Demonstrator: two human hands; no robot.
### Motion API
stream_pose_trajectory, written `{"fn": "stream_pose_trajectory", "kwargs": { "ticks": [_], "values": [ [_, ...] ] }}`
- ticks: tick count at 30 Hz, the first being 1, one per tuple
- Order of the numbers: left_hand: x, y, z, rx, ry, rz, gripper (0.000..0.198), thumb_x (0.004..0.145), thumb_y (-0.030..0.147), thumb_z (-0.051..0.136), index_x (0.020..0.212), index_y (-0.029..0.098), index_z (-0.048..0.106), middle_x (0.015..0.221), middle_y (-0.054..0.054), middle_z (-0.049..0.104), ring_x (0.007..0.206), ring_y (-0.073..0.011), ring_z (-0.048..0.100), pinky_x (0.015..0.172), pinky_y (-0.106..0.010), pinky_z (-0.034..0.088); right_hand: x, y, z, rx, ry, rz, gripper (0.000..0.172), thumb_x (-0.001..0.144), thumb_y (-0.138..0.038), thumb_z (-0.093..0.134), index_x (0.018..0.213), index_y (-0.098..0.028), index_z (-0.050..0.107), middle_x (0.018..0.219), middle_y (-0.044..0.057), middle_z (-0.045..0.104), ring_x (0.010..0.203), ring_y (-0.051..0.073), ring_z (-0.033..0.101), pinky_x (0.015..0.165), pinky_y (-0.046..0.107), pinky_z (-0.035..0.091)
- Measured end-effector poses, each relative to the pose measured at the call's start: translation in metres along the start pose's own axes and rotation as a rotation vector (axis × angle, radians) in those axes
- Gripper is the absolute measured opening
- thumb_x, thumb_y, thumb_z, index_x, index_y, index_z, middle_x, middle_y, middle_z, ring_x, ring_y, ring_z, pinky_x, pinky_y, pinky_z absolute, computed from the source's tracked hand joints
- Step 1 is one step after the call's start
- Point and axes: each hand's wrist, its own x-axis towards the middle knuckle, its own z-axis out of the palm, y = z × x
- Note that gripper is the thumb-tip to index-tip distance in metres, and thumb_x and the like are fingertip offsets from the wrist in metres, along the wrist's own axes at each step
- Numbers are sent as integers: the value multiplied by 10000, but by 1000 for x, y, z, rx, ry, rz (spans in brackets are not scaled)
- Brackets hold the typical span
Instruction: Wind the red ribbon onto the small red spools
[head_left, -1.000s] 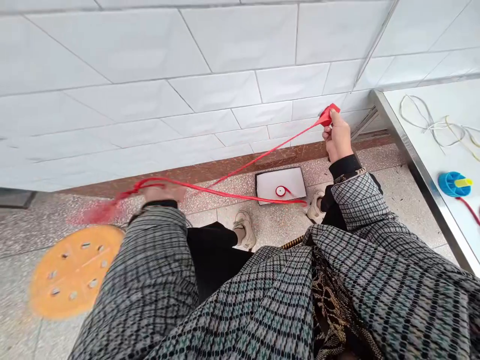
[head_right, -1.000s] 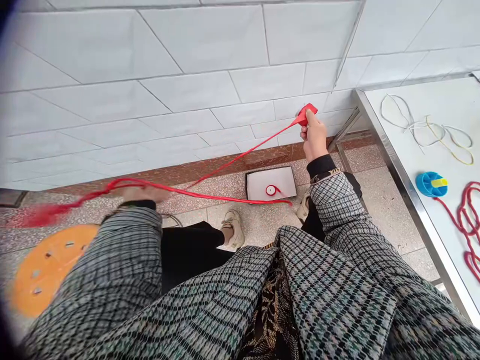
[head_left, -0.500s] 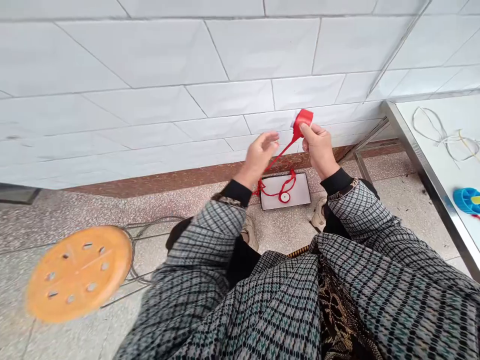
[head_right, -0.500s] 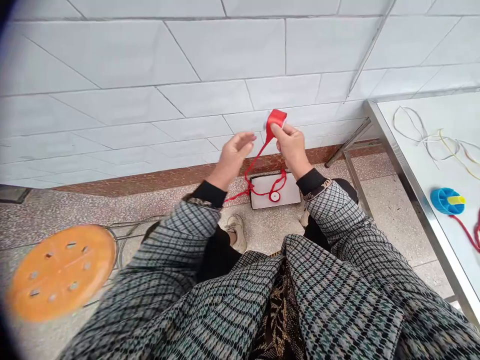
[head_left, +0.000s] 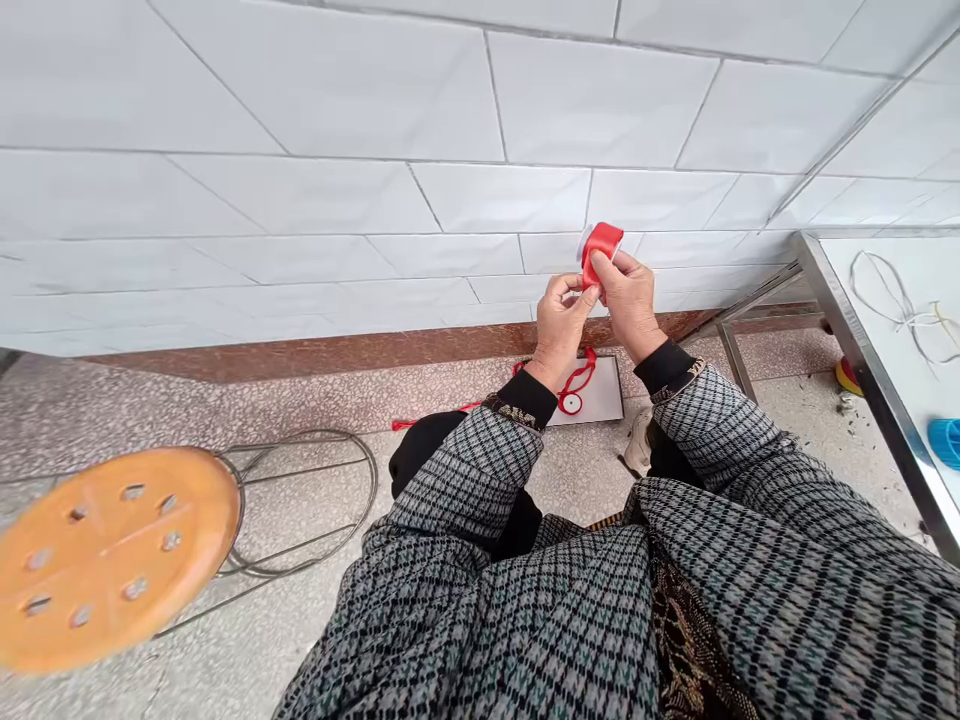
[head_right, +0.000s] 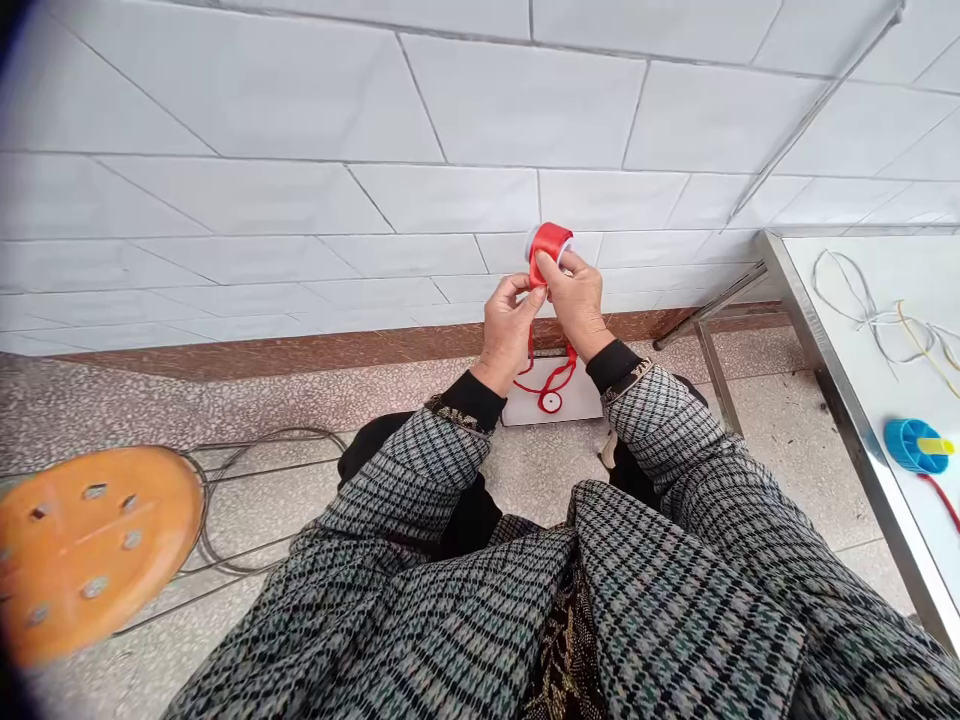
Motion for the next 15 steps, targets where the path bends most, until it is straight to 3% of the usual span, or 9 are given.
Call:
{"fn": "stream_pose_trajectory", "kwargs": {
  "ticks": [3,5,10,13,15],
  "values": [
    [2,-4,-5,119,69,68,105,927,235,751,919,222,647,1017,-49,714,1002,-182,662,981,-336,555,4,12,2,-70,101,-114,415,926,-351,759,625,-208,511,574,-81,404,545,60,384,531,182,326],
    [3,-5,-8,166,69,87,133,913,214,761,862,220,638,949,-34,709,949,-177,649,968,-329,546,5,17,4,-77,101,-85,432,927,-362,768,620,-210,505,546,-87,392,519,57,392,518,178,325],
    [1,-11,-7,10,14,17,118,984,295,696,901,215,668,830,-8,692,769,-136,610,790,-278,528,0,14,5,53,96,77,460,946,-355,790,648,-216,469,518,-100,399,466,45,346,454,171,271],
    [-2,-15,-4,-60,-1,-112,188,1003,390,689,934,215,687,674,26,585,590,-113,487,582,-255,420,-2,13,3,179,86,213,445,924,-401,831,711,-219,484,553,-99,457,452,37,350,428,163,271],
    [-4,-16,-5,-62,-44,-160,216,981,415,717,916,211,689,637,37,546,540,-104,411,527,-256,352,0,13,0,246,100,274,426,919,-405,837,749,-219,494,578,-95,496,444,30,357,419,153,283]
  ]
}}
